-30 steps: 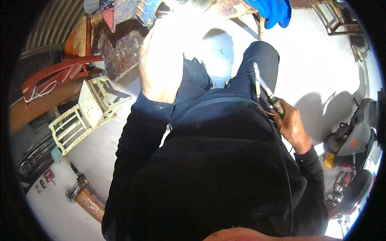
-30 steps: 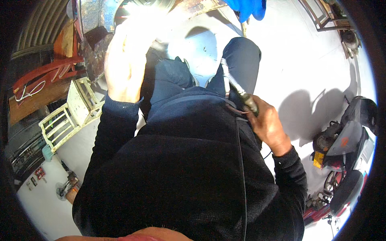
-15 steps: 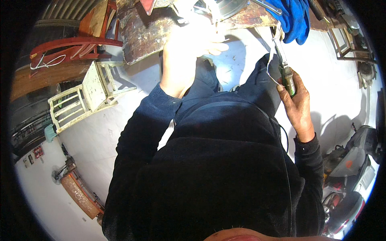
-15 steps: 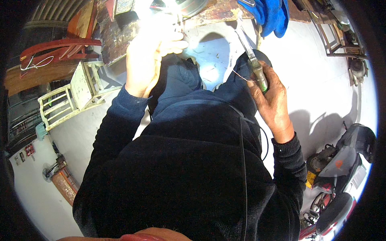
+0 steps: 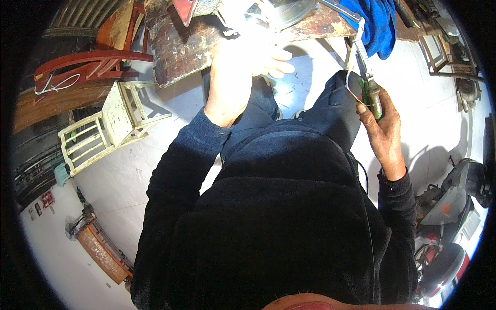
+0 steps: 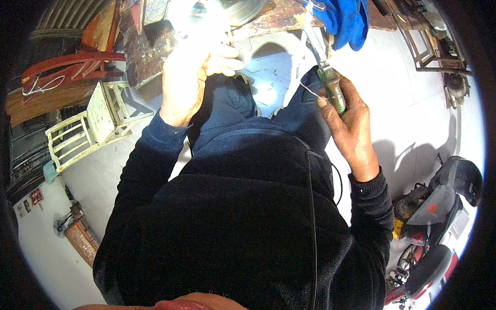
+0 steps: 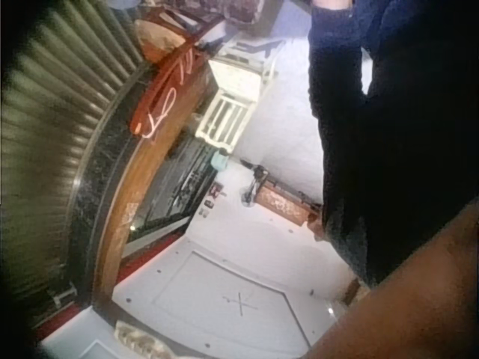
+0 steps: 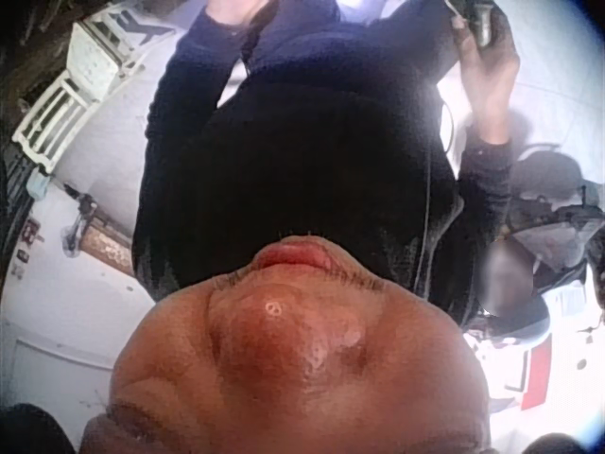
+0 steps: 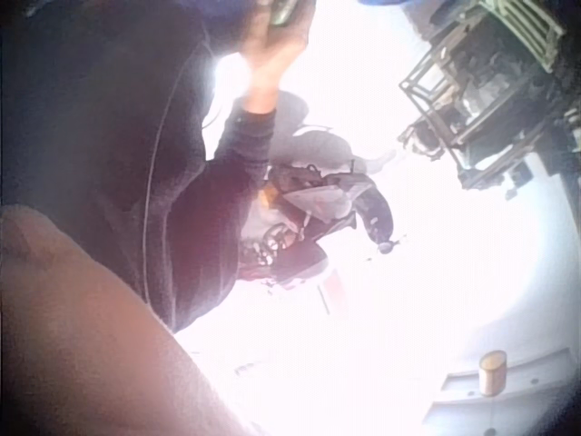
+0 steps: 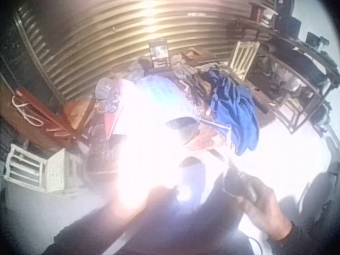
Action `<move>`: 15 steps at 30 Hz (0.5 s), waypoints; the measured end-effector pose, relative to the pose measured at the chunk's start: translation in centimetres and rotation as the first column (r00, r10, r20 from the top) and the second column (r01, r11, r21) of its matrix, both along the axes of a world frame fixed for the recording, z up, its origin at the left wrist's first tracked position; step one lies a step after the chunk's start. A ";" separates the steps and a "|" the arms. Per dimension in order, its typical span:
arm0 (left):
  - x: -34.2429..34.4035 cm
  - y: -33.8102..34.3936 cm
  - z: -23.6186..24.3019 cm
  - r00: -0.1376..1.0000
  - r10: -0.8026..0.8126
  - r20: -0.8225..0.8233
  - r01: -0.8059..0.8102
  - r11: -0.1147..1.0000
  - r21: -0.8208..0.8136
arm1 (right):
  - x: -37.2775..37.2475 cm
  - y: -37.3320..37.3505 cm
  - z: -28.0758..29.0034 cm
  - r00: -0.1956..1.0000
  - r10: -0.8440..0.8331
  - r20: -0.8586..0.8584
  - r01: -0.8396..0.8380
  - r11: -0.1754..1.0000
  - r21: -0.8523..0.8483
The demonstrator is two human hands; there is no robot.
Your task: The person works on a small blue electric motor on a cluttered workbench. They use pliers to strip and trim wires, then use a screwdriver to adjust components inside the motor housing. The person repeatedly repositions the motor and manipulates wires throughout the clip.
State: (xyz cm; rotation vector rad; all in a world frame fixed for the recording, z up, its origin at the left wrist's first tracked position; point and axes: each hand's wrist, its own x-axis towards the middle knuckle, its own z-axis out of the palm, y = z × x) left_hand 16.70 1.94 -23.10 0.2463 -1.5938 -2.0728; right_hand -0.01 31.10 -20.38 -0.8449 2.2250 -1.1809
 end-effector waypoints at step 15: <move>-1.9 4.8 4.9 0.948 -0.229 0.222 0.222 0.974 0.054 | 0.6 -2.3 0.9 0.906 0.181 -0.382 -0.219 0.974 -0.059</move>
